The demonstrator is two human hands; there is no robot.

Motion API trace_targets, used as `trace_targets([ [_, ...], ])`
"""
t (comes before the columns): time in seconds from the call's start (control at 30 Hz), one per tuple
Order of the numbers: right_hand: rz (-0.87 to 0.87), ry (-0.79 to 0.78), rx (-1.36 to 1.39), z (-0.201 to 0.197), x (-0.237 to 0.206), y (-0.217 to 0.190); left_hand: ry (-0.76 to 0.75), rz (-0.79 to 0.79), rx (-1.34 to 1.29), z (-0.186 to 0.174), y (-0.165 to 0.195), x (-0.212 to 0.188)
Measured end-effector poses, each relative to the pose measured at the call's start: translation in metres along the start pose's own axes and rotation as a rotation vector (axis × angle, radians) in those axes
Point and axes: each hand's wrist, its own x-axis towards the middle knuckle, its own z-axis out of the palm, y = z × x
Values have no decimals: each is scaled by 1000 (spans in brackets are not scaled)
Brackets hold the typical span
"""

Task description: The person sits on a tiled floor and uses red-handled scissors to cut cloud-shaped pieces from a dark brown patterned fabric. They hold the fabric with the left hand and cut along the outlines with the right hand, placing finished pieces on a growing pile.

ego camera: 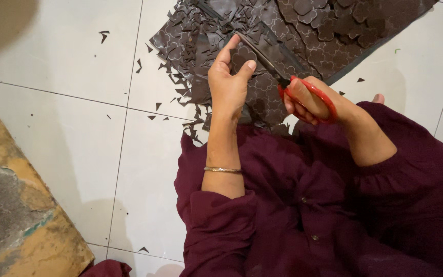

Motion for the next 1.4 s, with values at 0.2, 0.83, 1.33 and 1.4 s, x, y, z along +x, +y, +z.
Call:
trace_targets([
  [0.2,-45,59,42,-2,3,2,129,-33,-132,-4,-8,7],
  [0.83,-255,93,-275,10,3,-3,134,-228,-445,8,-3,-2],
  [1.33,-233,104,-196,10,3,-6,89,-164,-421,11,3,-6],
  [1.4,-297,87,-193,8,1,-6,97,-156,-404,12,2,-5],
])
